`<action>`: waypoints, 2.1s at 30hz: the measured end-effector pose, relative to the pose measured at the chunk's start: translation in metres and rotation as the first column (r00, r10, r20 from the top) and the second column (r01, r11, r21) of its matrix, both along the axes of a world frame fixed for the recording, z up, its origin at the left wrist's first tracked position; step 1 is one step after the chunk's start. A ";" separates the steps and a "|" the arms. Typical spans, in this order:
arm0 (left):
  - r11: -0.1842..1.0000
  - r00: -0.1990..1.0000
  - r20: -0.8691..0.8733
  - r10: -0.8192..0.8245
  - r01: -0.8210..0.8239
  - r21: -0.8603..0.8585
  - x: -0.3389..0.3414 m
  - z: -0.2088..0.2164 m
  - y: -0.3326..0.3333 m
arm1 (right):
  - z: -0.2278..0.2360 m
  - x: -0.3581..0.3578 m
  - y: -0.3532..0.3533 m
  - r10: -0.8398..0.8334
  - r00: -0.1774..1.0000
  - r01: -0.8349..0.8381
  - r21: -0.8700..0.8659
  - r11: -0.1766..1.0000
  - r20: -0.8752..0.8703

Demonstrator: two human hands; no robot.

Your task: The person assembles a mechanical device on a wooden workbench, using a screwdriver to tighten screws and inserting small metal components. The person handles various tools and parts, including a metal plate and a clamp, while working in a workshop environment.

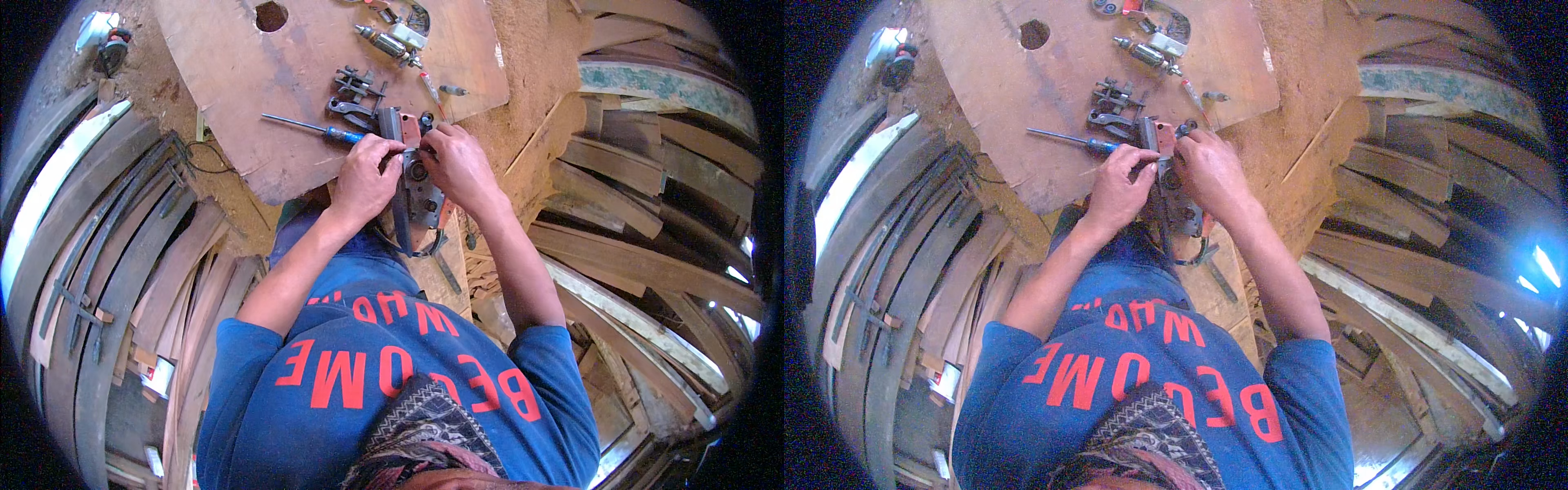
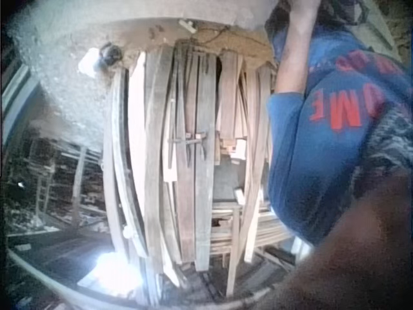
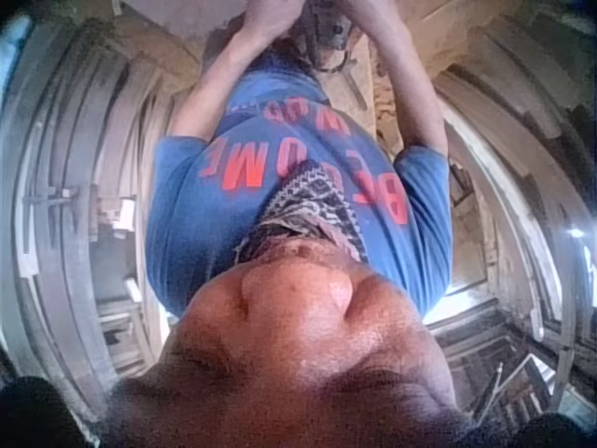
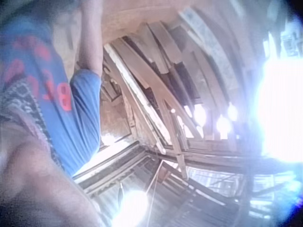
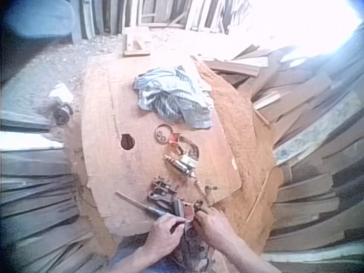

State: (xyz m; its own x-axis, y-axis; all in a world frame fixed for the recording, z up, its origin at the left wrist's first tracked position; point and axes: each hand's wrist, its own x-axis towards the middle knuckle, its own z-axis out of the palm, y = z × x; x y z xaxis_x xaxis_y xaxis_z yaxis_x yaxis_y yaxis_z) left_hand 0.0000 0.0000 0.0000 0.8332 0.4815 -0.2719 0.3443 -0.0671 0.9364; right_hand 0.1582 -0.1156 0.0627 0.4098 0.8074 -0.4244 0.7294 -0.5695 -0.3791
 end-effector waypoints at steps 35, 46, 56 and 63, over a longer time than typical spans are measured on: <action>0.999 0.999 -0.025 0.040 -0.040 -0.025 0.006 -0.015 -0.002 | -0.010 0.000 0.021 -0.057 0.997 0.067 -0.226 0.972 0.049; 0.998 0.999 0.011 0.050 -0.050 0.028 0.003 -0.030 -0.008 | -0.013 -0.004 0.033 -0.108 0.993 0.116 -0.250 0.961 0.045; 0.997 0.997 0.021 0.076 -0.075 -0.032 0.000 -0.029 -0.009 | 0.003 0.008 0.028 -0.213 0.972 0.182 -0.263 0.947 -0.095; 0.998 0.998 0.016 0.065 -0.065 0.001 0.000 -0.029 -0.009 | -0.008 0.001 0.022 -0.139 0.990 0.130 -0.212 0.969 -0.029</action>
